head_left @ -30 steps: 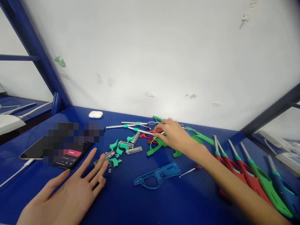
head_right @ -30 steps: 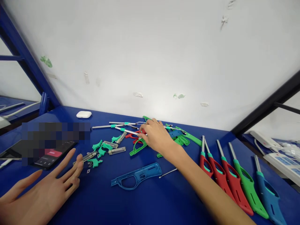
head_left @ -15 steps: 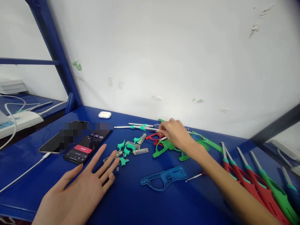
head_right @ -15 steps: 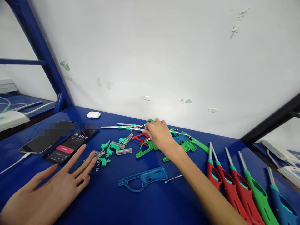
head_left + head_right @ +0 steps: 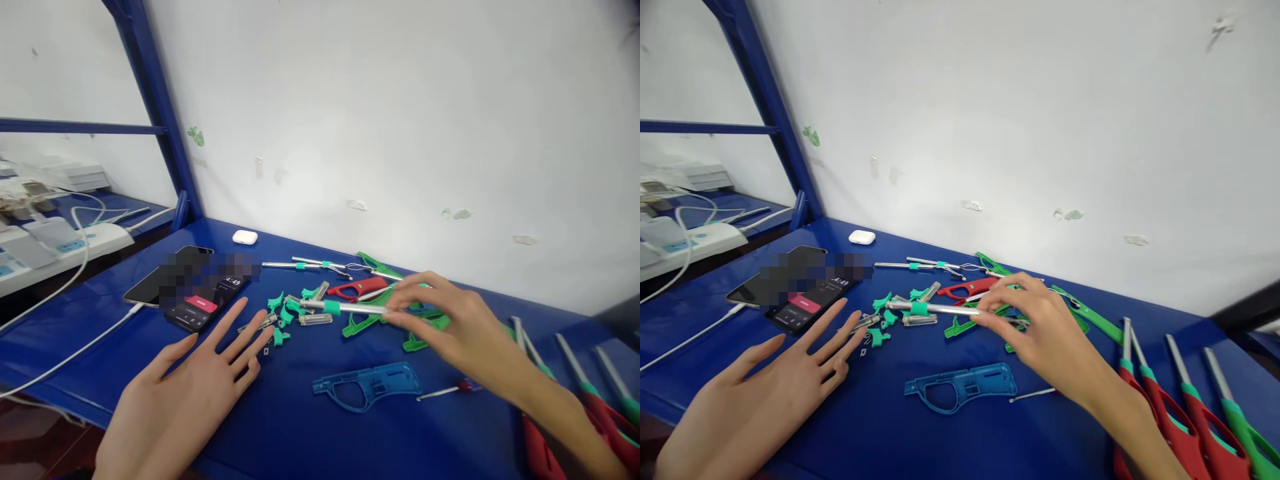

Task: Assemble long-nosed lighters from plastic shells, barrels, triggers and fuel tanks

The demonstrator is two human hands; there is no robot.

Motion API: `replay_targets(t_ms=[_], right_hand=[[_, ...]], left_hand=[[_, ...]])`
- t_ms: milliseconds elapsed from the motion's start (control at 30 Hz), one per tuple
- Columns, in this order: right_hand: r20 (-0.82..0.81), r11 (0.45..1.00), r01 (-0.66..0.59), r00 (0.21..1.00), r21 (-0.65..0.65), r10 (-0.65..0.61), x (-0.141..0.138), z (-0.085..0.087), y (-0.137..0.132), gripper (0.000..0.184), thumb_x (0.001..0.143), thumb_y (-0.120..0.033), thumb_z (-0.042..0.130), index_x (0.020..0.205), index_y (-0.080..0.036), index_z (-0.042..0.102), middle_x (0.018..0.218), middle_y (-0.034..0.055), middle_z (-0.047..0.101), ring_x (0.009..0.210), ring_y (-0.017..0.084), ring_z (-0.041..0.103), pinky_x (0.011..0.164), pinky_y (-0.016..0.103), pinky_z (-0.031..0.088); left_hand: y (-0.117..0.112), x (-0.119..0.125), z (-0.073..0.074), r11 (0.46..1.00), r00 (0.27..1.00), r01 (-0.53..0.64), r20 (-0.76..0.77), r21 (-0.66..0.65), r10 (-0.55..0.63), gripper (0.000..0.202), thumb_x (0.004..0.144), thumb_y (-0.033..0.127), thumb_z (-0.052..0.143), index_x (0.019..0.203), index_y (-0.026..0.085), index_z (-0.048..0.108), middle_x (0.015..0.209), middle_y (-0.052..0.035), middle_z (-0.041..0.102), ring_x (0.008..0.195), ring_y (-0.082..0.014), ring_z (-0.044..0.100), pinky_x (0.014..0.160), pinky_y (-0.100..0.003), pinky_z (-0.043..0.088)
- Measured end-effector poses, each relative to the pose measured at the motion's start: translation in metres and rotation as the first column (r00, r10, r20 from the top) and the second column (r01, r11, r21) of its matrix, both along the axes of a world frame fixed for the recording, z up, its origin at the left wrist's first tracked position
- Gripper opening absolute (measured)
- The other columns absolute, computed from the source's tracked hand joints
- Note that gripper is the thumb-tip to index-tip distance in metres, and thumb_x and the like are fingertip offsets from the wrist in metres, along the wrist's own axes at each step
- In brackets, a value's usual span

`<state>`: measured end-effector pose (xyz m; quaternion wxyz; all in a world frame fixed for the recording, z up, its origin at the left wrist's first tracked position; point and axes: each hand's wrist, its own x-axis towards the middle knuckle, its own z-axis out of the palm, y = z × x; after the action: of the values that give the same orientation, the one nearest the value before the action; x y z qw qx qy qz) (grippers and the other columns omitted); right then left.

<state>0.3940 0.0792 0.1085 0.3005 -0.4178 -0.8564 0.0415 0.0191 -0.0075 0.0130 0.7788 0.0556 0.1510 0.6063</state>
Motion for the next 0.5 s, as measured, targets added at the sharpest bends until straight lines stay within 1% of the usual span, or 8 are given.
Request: replay_targets(t_ms=[33,100,167,300,400,500], right_hand=[[-0.006,1.0,-0.017,1.0,-0.006,0.017,-0.001,-0.005,-0.004,0.035,0.115,-0.062,0.072,0.099,-0.034,0.086,0.108,0.0044,0.085,0.096,0.026,0.084,0.08,0.04,0.067],[-0.014,0.999,-0.052,0.999,-0.013,0.052,-0.004,-0.015,-0.01,0.03,0.114,-0.057,0.075,0.097,-0.036,0.087,0.105,0.0035,0.085,0.096,0.027,0.084,0.079,0.04,0.068],[-0.014,0.996,-0.085,0.996,-0.027,0.085,-0.007,-0.023,-0.013,0.024,0.113,-0.052,0.078,0.097,-0.037,0.087,0.104,0.0026,0.085,0.099,0.027,0.084,0.082,0.041,0.069],[-0.02,0.988,-0.128,0.992,-0.087,0.126,-0.01,-0.034,-0.016,0.018,0.114,-0.047,0.078,0.1,-0.039,0.087,0.104,0.0019,0.084,0.104,0.027,0.082,0.086,0.042,0.07],[-0.023,0.98,-0.147,0.989,-0.133,0.145,-0.012,-0.038,-0.019,0.019,0.114,-0.047,0.078,0.1,-0.038,0.086,0.104,0.0024,0.082,0.103,0.026,0.081,0.082,0.04,0.07],[-0.01,0.97,-0.172,0.985,-0.172,0.173,-0.015,-0.039,-0.023,0.02,0.115,-0.046,0.077,0.099,-0.036,0.085,0.102,0.0014,0.082,0.105,0.024,0.081,0.077,0.035,0.067]], left_hand=[[0.0,0.0,0.0,1.0,1.0,-0.002,-0.004,0.006,0.002,0.101,0.106,0.02,0.062,0.192,0.038,0.011,0.169,-0.0294,0.067,0.152,-0.0429,0.07,0.108,-0.05,0.071],[0.0,0.0,-0.001,1.0,1.0,-0.011,-0.012,0.011,0.011,0.103,0.107,0.02,0.061,0.192,0.038,0.005,0.171,-0.0289,0.066,0.154,-0.0418,0.069,0.109,-0.05,0.071],[0.001,0.0,-0.002,1.0,1.0,-0.015,-0.017,0.014,0.015,0.104,0.107,0.021,0.06,0.192,0.038,0.002,0.172,-0.028,0.066,0.153,-0.0409,0.07,0.109,-0.049,0.071],[0.001,0.002,0.001,0.999,0.999,-0.03,-0.032,-0.018,0.029,0.105,0.107,0.022,0.061,0.192,0.038,0.001,0.17,-0.0299,0.067,0.149,-0.041,0.074,0.106,-0.049,0.072],[0.0,0.004,0.005,0.997,0.998,-0.051,-0.05,-0.053,0.048,0.106,0.104,0.022,0.065,0.192,0.04,0.009,0.167,-0.0274,0.071,0.144,-0.041,0.078,0.103,-0.048,0.073],[0.0,0.007,0.008,0.984,0.987,-0.123,-0.119,-0.131,0.107,0.103,0.099,0.021,0.069,0.19,0.039,0.024,0.16,-0.0253,0.076,0.135,-0.0422,0.083,0.096,-0.049,0.076]])
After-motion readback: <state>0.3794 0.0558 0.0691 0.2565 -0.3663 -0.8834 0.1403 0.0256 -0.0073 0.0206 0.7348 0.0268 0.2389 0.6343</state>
